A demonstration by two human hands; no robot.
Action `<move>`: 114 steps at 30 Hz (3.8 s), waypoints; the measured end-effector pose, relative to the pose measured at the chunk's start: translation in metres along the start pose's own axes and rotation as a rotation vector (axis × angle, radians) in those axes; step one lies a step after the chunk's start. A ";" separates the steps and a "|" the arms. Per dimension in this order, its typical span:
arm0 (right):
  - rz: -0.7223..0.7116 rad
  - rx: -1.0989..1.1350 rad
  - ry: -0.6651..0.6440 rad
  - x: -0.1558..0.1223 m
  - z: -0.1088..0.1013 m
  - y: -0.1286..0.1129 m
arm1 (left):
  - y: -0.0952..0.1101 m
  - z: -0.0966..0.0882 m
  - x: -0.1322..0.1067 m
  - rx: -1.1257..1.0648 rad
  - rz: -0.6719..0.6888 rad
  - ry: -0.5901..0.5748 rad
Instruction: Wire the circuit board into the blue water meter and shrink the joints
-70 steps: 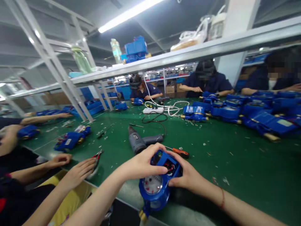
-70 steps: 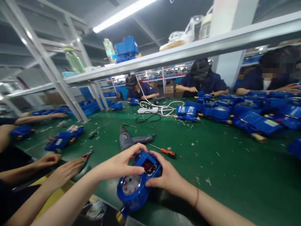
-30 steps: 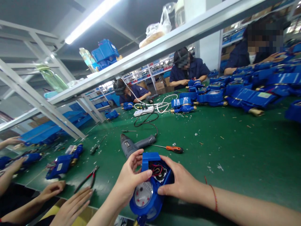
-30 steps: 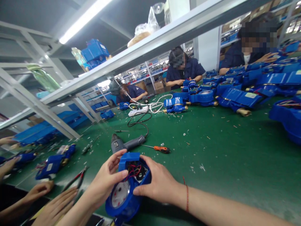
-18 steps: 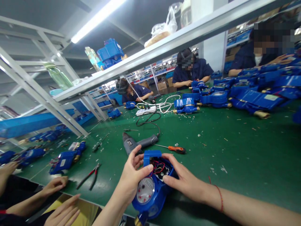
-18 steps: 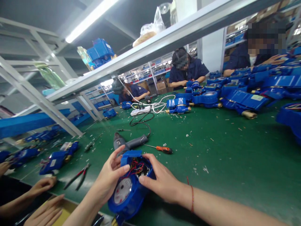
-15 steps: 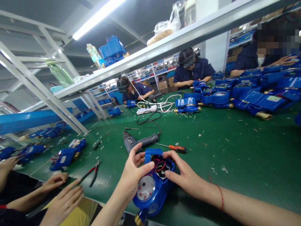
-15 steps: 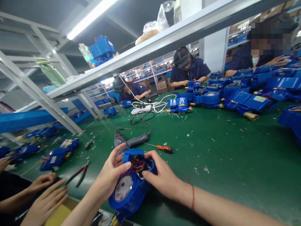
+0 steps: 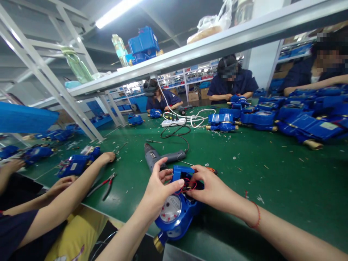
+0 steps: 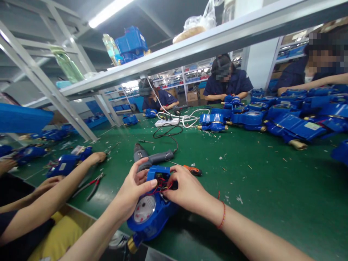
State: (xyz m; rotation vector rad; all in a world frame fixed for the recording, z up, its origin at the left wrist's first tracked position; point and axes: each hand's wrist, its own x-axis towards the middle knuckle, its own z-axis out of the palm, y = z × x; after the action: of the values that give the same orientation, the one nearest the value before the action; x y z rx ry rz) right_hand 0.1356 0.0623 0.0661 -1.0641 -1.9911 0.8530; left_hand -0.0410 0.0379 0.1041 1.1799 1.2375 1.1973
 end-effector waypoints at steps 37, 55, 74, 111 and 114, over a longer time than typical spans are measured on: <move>-0.021 0.465 0.230 -0.019 0.017 0.008 | -0.005 -0.002 0.000 0.010 0.008 0.023; -0.046 0.285 0.187 -0.004 0.003 0.002 | -0.003 -0.007 -0.004 -0.089 -0.001 -0.063; -0.403 0.196 0.248 -0.033 -0.002 -0.004 | -0.003 -0.008 -0.006 -0.139 0.006 -0.064; -0.095 0.315 -0.245 0.028 -0.010 0.021 | 0.001 -0.005 -0.001 0.074 0.034 -0.084; -0.024 0.377 -0.223 0.026 -0.007 0.018 | -0.001 -0.007 0.000 0.064 0.053 -0.101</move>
State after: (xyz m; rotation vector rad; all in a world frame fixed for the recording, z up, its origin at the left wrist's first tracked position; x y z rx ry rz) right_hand 0.1377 0.0947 0.0625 -0.7527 -1.9099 1.3201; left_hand -0.0477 0.0380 0.1028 1.3113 1.1824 1.1294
